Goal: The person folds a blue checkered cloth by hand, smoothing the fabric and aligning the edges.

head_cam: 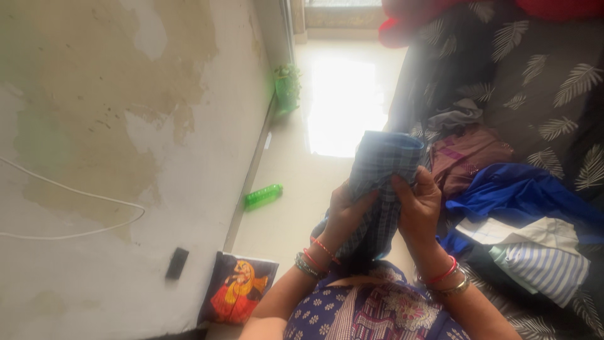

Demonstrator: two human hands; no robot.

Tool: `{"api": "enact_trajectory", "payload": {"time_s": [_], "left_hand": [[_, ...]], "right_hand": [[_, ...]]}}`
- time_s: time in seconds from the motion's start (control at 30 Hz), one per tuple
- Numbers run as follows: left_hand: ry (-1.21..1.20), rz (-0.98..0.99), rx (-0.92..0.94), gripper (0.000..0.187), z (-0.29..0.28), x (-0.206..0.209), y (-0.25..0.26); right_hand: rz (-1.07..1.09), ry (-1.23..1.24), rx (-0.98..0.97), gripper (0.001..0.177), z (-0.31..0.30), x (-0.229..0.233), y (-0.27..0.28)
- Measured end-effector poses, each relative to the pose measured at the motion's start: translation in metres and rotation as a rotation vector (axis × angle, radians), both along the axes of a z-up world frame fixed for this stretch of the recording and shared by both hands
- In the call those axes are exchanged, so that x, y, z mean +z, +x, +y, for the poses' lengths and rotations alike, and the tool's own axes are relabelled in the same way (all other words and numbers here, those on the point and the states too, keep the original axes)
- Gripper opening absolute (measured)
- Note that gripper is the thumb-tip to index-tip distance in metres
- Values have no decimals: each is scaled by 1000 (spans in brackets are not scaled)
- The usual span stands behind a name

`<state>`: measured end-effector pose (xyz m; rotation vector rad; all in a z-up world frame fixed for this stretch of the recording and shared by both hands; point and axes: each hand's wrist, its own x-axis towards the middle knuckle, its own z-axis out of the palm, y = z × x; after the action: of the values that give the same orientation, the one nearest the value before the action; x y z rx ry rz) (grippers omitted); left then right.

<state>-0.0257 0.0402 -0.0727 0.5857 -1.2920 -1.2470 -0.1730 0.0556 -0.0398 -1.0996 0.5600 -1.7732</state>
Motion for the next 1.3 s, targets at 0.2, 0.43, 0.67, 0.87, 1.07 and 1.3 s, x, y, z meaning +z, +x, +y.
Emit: {"api": "enact_trajectory", "payload": {"time_s": [0.2,0.43,0.67,0.87,1.07,1.3], "left_hand": [[26,46,-15,31,2,-1,5],[27,110,-83,35,2,9,7],[5,80,-38,35,-4,4,9],[55,174,-6,30,-7,1,7],[69,90,143,23,-3,14,1],[54,134,257,16,-4,8,-7]], "right_hand": [[62,10,11,18,1,-10,7],[75,28,10,16,-7,-10,6],[91,9,-11,15,-16,-7,3],[63,-1,37,18,-19,1,0],[60,14,12,19,-14,12,-6],[284,-146,-187,26,-12,9,-17]]}}
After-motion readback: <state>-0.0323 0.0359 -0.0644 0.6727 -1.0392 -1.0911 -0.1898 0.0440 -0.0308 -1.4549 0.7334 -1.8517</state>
